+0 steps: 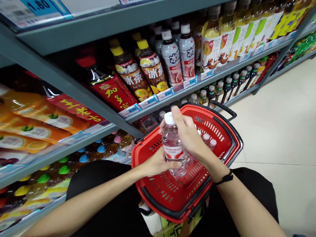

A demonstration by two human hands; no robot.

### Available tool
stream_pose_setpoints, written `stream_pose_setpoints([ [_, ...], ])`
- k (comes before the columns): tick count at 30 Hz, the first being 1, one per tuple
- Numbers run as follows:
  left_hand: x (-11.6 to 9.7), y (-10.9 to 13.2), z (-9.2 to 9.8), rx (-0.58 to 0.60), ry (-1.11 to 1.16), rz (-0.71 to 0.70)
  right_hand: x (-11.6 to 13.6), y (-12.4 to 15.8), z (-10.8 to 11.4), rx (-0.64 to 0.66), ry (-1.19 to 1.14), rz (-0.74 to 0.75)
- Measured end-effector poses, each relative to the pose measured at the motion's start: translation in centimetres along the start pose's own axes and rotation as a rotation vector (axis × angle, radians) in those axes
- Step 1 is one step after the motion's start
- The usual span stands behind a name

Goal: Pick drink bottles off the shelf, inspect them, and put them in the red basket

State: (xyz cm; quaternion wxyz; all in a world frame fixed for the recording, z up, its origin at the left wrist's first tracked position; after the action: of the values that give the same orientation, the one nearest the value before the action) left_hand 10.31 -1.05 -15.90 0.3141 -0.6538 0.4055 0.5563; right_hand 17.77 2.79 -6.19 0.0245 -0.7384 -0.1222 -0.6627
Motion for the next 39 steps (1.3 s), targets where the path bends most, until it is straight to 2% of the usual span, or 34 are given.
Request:
stream_pose_setpoints([
  [26,-0.2,0.0,0.0,-0.003,-0.014,-0.013,-0.1,0.0,0.1,-0.014,0.023,-0.015],
  [32,-0.5,0.5,0.2,-0.047,-0.128,-0.048,0.4,-0.1,0.0,0.022,-0.006,0.045],
  [39,-1.1,1.0,0.9,-0.115,-0.319,0.03,0.6,-0.3,0.1,0.049,-0.13,0.117],
])
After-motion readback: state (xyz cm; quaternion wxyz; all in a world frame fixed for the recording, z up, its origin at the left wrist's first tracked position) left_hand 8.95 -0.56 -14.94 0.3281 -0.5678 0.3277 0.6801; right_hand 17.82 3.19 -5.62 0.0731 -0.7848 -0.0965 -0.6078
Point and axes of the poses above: each hand's wrist, its own y-axis away from the middle knuckle, its own z-axis out of the back of the hand, x = y × z, the point moved 8 cm from there along -y, towards the middle knuckle, and after that the axes turned 10 degrees about x, right-handed, at the moved point
